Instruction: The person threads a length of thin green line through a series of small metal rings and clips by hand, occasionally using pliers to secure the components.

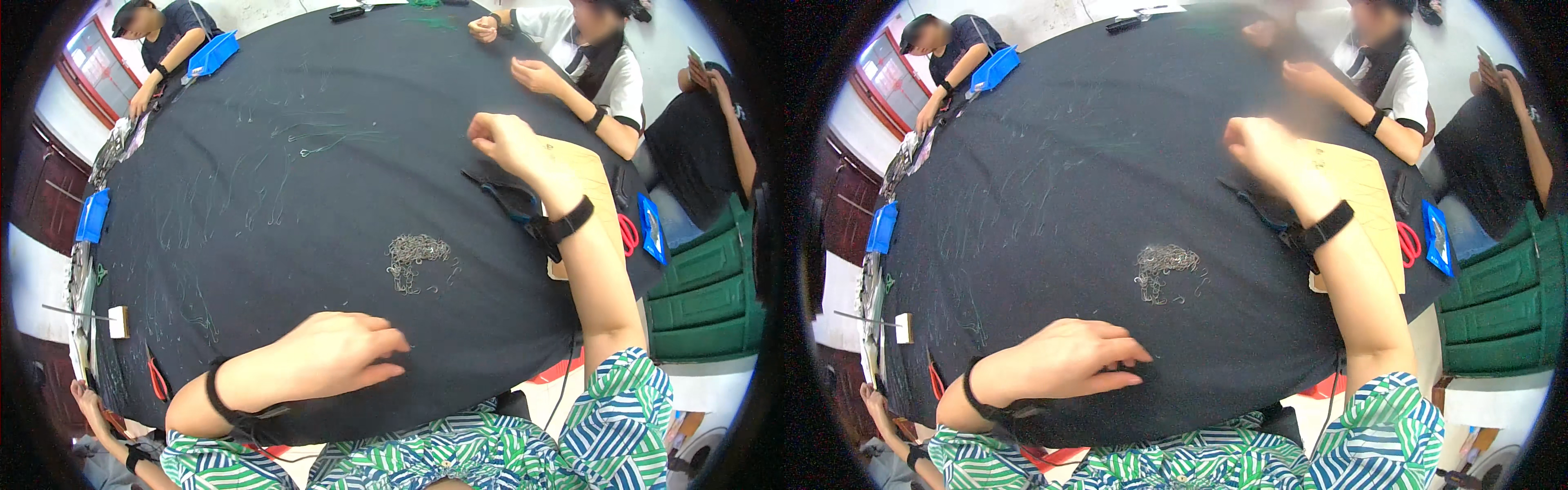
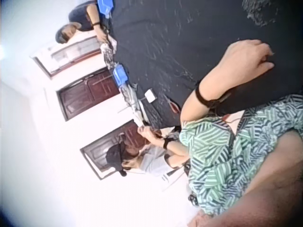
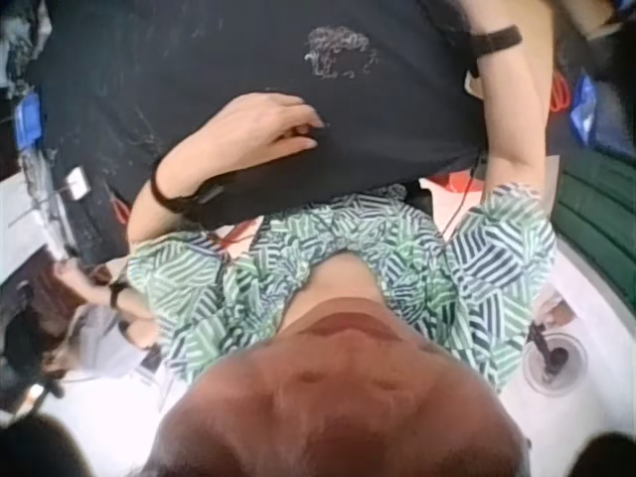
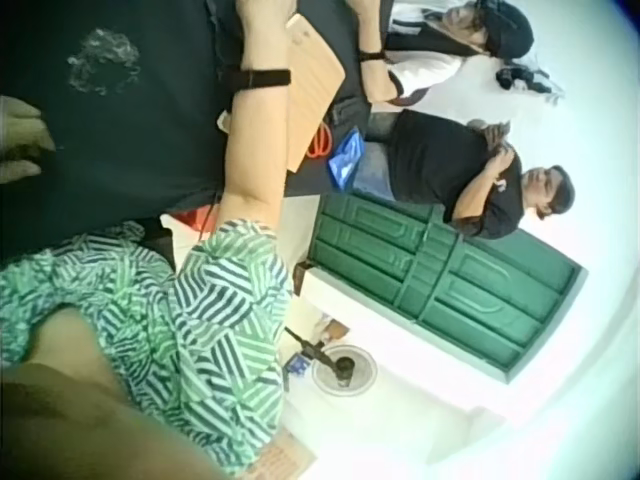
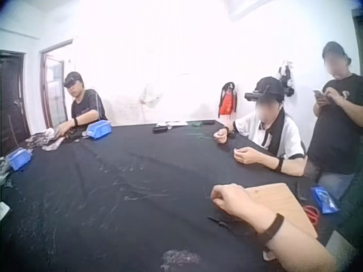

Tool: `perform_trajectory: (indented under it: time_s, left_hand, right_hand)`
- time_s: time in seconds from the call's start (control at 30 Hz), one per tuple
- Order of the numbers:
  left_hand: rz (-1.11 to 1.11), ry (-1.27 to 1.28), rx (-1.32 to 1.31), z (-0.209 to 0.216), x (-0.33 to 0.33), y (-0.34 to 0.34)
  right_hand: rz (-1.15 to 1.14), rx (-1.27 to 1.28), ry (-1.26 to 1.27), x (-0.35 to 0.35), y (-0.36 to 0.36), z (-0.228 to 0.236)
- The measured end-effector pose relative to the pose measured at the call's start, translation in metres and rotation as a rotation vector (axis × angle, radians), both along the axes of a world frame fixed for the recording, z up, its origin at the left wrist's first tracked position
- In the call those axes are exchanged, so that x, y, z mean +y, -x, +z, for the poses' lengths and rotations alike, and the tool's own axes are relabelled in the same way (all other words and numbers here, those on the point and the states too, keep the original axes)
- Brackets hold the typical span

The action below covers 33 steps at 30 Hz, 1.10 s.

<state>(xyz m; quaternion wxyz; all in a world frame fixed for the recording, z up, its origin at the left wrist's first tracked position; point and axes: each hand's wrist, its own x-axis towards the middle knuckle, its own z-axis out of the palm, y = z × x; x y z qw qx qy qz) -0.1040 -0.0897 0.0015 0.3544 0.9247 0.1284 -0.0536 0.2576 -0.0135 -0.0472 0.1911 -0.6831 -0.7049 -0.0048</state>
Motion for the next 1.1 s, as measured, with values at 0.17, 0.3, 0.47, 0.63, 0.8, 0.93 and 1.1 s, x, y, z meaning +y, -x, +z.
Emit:
perform_trajectory:
  time_s: [0.17,0.3,0.47,0.63,0.8,0.93,1.1]
  left_hand:
    - [-0.130,0.062,-0.038,-0.021,-0.001,-0.028]
    - [-0.145,0.168,-0.025,-0.028,-0.001,-0.030]
    - [-0.139,0.186,-0.063,-0.033,-0.001,-0.032]
    - [-0.120,0.193,-0.062,-0.037,-0.001,-0.032]
    - [-0.114,0.193,-0.047,-0.036,-0.001,-0.033]
    - [-0.112,0.196,-0.079,-0.037,-0.002,-0.033]
    - [-0.112,0.194,-0.082,-0.036,-0.001,-0.034]
  right_hand:
    - [0.007,0.022,0.038,0.014,0.002,-0.009]
    - [-0.007,-0.012,0.056,0.019,0.001,-0.012]
    - [-0.028,-0.010,0.095,0.023,-0.002,-0.013]
    - [-0.055,-0.003,0.069,0.018,0.000,-0.010]
    - [-0.007,-0.026,0.076,0.018,0.002,-0.008]
    - [0.005,-0.017,0.102,0.015,-0.004,-0.011]
    - [0.005,0.002,0.038,0.013,0.001,-0.007]
